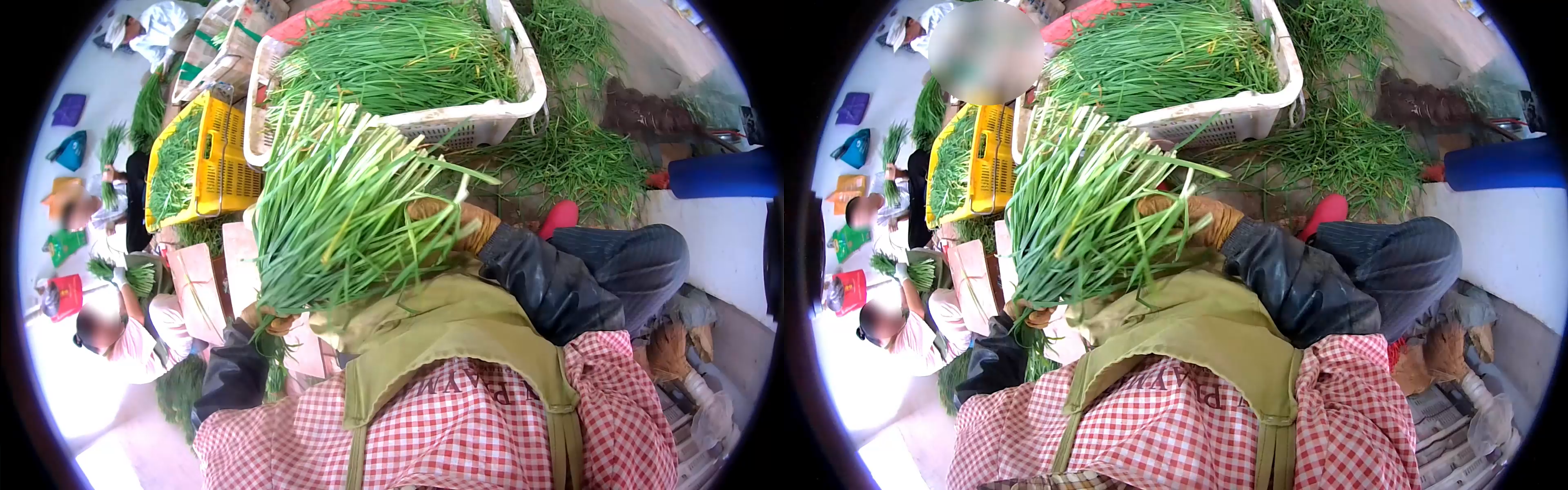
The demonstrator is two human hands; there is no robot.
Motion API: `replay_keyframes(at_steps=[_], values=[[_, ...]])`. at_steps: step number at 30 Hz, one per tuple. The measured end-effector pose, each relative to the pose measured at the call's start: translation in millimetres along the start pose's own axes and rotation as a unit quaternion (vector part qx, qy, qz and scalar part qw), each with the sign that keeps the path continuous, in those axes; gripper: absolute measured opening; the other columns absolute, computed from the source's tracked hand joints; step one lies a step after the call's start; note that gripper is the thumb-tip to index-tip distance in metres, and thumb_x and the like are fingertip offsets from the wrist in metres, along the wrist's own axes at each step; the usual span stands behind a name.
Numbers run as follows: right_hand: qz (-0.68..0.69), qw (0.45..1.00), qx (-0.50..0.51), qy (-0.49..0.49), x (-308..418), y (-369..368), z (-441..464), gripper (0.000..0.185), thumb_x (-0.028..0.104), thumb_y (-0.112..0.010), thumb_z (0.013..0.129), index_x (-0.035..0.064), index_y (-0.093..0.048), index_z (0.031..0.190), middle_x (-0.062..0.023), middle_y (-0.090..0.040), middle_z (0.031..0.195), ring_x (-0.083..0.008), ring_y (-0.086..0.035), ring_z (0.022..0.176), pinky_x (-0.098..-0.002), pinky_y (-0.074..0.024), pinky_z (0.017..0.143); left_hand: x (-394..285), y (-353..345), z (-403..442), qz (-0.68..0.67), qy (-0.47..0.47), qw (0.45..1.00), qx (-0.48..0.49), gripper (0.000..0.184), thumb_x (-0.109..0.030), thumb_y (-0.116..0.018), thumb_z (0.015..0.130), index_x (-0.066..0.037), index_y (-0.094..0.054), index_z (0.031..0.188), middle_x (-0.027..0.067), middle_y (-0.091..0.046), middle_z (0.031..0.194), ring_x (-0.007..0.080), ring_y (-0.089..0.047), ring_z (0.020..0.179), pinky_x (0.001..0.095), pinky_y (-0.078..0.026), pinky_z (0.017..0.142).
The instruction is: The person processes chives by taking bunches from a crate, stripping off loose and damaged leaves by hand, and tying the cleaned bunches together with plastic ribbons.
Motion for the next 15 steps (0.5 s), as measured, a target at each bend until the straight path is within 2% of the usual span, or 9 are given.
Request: replay_keyframes(at_steps=[2,3,4,6,7,8,9,12,15], values=[[0.037,0.998,-0.045,0.04,15.9,-15.7,-11.7,0.03,0.023,-0.064,0.088,0.003,-0.058,0.109,-0.0063,-0.064,0.095,-0.0122,-0.063,0.073,-0.0257,-0.0533,0.063,-1.0,8.6,-6.3,0.027,-0.018,0.999,0.004,0.034,-0.016,-0.069,0.077,0.007,-0.058,0.1,0.006,-0.057,0.063,0.0123,-0.052,0.048,0.0229,-0.041,0.043],[0.054,0.995,-0.066,0.06,23.5,-23.5,-18.0,0.03,0.025,-0.063,0.088,0.0018,-0.058,0.107,-0.0064,-0.063,0.09,-0.0131,-0.063,0.071,-0.0278,-0.0554,0.067,-3.1,18.8,-4.2,0.086,-0.057,0.994,0.016,0.033,-0.018,-0.069,0.076,0.007,-0.056,0.094,0.0008,-0.043,0.052,0.0063,-0.036,0.039,0.0218,-0.025,0.035],[0.034,0.972,-0.17,0.158,53.1,-46.2,-34.6,0.021,0.023,-0.057,0.091,0.0038,-0.056,0.099,-0.0015,-0.056,0.074,-0.0081,-0.053,0.054,-0.0238,-0.0495,0.052,-4.9,14.4,-7.2,0.088,-0.039,0.995,0.011,0.033,-0.018,-0.069,0.076,0.007,-0.056,0.095,0.0015,-0.045,0.053,0.0071,-0.037,0.04,0.0217,-0.026,0.035],[0.27,0.92,0.236,0.16,93.3,-3.5,-45.5,0.016,0.023,-0.055,0.089,0.0134,-0.047,0.079,0.0044,-0.042,0.063,-0.0073,-0.043,0.05,-0.0242,-0.0411,0.046,-8.0,13.9,-8.6,0.09,-0.017,0.996,0.008,0.034,-0.017,-0.069,0.076,0.007,-0.056,0.095,0.0023,-0.047,0.055,0.0079,-0.038,0.04,0.0217,-0.027,0.035],[0.202,0.916,0.241,0.248,122.1,-14.2,-75.2,0.013,0.024,-0.054,0.091,0.0152,-0.048,0.083,0.0075,-0.038,0.059,-0.0026,-0.034,0.044,-0.0207,-0.0355,0.042,-5.9,18.8,-7.5,0.085,0.003,0.996,0.016,0.034,-0.018,-0.069,0.076,0.007,-0.056,0.096,0.0025,-0.048,0.055,0.008,-0.038,0.041,0.0216,-0.028,0.036],[0.017,0.896,-0.089,0.434,143.5,25.0,-107.2,0.008,0.02,-0.052,0.092,0.013,-0.048,0.09,0.0077,-0.038,0.059,-0.0005,-0.033,0.044,-0.019,-0.034,0.041,-3.8,23.7,-6.6,0.081,0.023,0.996,0.023,0.034,-0.019,-0.069,0.077,0.006,-0.056,0.096,0.0026,-0.048,0.056,0.0081,-0.039,0.042,0.0216,-0.029,0.037],[0.119,0.926,0.107,0.342,162.3,13.9,-118.8,0.009,0.018,-0.049,0.095,0.009,-0.049,0.097,0.0069,-0.037,0.059,-0.0024,-0.036,0.044,-0.0198,-0.0342,0.041,-1.6,24.6,-6.1,0.075,0.03,0.996,0.024,0.034,-0.019,-0.069,0.077,0.006,-0.056,0.096,0.0026,-0.048,0.056,0.0081,-0.039,0.042,0.0216,-0.029,0.037],[-0.186,0.924,-0.146,0.3,174.3,72.3,-131.4,0.02,0.022,-0.052,0.094,0.0056,-0.053,0.105,0.003,-0.045,0.063,-0.0082,-0.045,0.051,-0.0233,-0.0391,0.046,4.8,21.8,-1.2,0.07,0.036,0.997,0.018,0.034,-0.019,-0.069,0.077,0.006,-0.056,0.096,0.0025,-0.049,0.057,0.0081,-0.039,0.042,0.0217,-0.029,0.038],[-0.543,0.711,-0.405,0.186,151.6,36.9,-127.9,0.033,0.035,-0.067,0.085,0.0054,-0.059,0.098,-0.0019,-0.056,0.071,-0.012,-0.052,0.06,-0.0266,-0.0431,0.054,12.5,14.3,-2.1,0.065,0.037,0.997,0.003,0.033,-0.019,-0.069,0.078,0.006,-0.057,0.096,0.0024,-0.049,0.057,0.0081,-0.039,0.042,0.0218,-0.03,0.038]])
Point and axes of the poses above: each hand's wrist, its own z-axis towards the middle knuckle, its own y-axis out of the back of the hand, x = y × z, the point moved 7 cm from there along z, towards the middle knuckle
